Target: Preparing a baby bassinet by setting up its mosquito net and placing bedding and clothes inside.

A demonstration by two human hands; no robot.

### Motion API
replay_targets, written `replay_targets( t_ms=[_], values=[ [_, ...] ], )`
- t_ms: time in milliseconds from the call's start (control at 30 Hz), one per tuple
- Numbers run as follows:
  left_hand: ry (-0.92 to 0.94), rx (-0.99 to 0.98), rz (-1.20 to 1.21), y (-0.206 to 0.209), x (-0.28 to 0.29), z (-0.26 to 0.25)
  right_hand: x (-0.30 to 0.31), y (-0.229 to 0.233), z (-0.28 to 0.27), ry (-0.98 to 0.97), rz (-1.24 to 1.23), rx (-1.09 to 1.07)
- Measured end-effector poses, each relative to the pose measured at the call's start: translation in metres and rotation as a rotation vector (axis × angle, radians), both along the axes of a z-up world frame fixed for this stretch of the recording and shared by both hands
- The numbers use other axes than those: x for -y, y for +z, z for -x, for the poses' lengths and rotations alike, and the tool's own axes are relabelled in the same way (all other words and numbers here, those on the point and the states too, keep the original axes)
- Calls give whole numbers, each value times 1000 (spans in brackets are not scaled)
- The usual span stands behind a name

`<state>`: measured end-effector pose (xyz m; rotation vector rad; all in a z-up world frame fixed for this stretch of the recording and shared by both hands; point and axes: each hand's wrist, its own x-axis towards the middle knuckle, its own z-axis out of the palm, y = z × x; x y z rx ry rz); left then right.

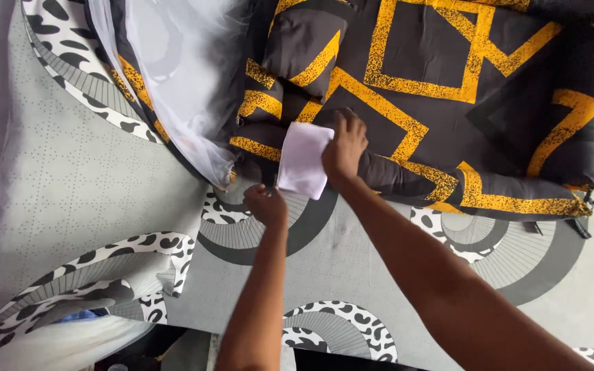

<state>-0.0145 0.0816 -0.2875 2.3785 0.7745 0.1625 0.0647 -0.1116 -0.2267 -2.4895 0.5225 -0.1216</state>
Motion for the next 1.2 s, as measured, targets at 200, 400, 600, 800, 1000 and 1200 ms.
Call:
replay_targets(
  t_ms=[200,400,600,800,1000,1200],
  values=[
    [294,-195,1553,0,63,-33,-18,18,11,639,185,339],
    [233,-150,1596,27,62,-32,-2,56,7,423,130,-339],
    [-311,352,518,26,69,42,33,63,112,512,204,-157],
    [-672,-56,600,126,93,185,89,125,301,611,-194,-291],
    [-921,-722,700,293,146,257,131,291,398,437,-339,-391],
    [-1517,-465,509,375,213,267,182,366,457,320,-260,-307]
  ],
)
